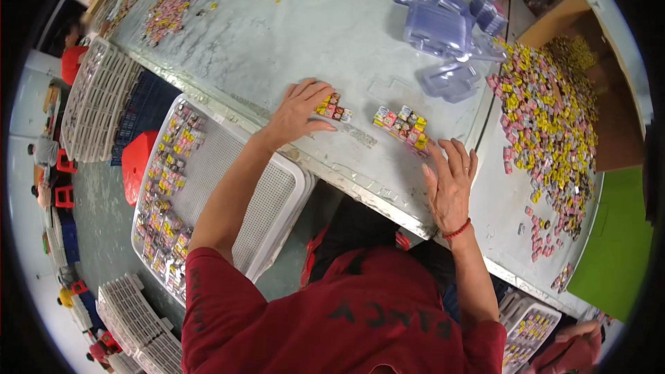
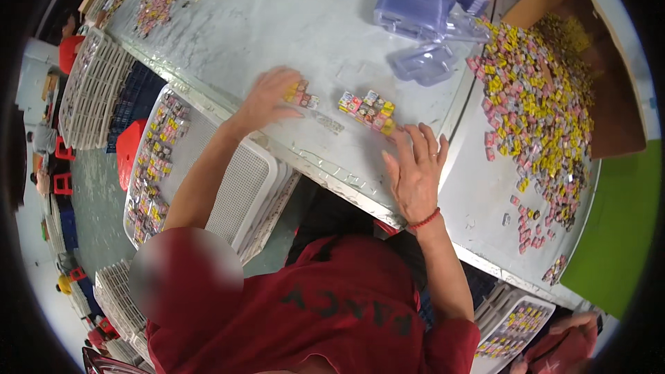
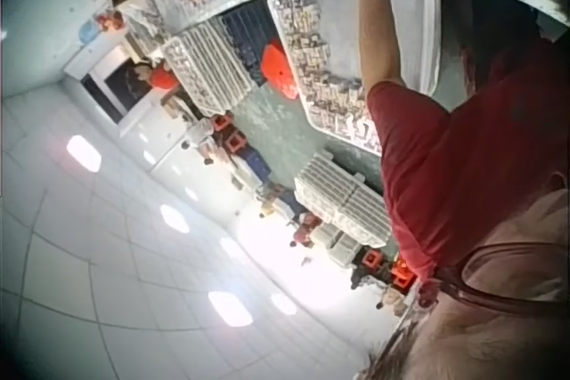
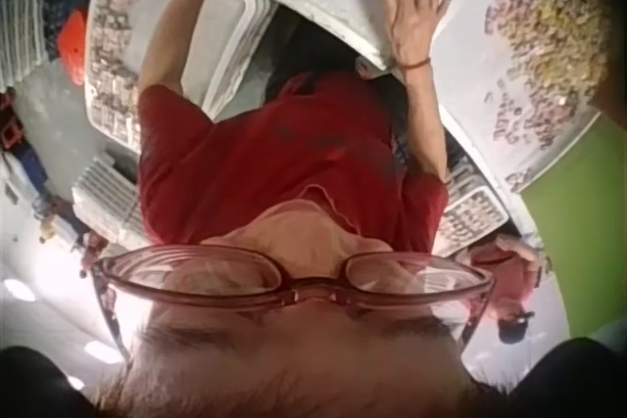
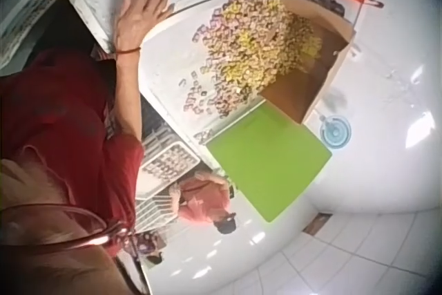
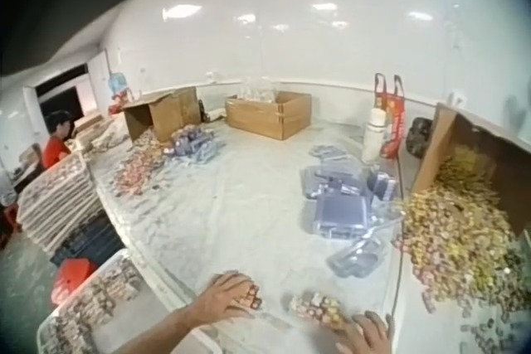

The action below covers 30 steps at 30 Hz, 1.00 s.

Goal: Sorting and aligning small rectangular toy pieces on a workbench for packaging.

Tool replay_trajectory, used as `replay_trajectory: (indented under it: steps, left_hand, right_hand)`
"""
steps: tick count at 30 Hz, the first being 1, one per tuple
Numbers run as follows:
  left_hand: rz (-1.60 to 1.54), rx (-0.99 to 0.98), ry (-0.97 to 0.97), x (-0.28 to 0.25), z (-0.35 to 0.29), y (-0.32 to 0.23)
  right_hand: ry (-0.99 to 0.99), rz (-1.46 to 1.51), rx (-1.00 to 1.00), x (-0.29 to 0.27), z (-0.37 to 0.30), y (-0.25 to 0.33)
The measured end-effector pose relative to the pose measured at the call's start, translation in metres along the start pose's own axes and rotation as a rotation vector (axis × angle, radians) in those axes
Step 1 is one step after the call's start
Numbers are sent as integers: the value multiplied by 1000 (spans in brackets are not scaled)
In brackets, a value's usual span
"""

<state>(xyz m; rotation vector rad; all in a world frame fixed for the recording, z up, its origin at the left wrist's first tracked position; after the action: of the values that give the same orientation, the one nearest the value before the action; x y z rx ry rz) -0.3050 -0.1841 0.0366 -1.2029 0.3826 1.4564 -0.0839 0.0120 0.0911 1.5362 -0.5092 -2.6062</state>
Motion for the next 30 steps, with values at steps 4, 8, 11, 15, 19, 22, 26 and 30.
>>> replay_trajectory:
  steps: [4, 8, 11, 15, 19, 22, 26, 30]
  left_hand:
    - [-43, -82, -113, 1, -9, 2]
    - [-20, -213, -308, -13, -5, 9]
    - [-99, -198, -324, -24, 15, -5]
    - [-183, 180, -172, -13, 57, -78]
    - [-171, 298, 33, 29, 73, -103]
    - [-122, 357, 141, 46, 75, -107]
    - [-83, 290, -50, 21, 77, -113]
    - [-835, -744, -278, 23, 4, -85]
  right_hand:
    - [12, -8, 55, 2, -21, -11]
    - [18, -29, 103, 1, -34, -22]
    - [-2, -27, 119, -1, -37, -26]
    - [-27, -19, 126, -5, -34, -29]
    - [-78, -14, 130, -12, -26, -29]
    - [-108, -10, 115, -16, -17, -34]
    - [-200, 94, 18, -19, 21, -28]
    - [-157, 202, 36, 6, 65, -18]
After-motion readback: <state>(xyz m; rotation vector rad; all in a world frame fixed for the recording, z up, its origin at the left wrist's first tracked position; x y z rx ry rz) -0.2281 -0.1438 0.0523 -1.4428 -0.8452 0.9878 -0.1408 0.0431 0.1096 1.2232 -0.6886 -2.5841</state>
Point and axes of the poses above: each hand's wrist, its own z-axis towards the middle knuckle, its own x-axis out of the palm, y = z × x, the point moved 6 cm from there along z, towards the middle knuckle, and after that the axes turned 8 degrees about -y, right-handed, at the moved point
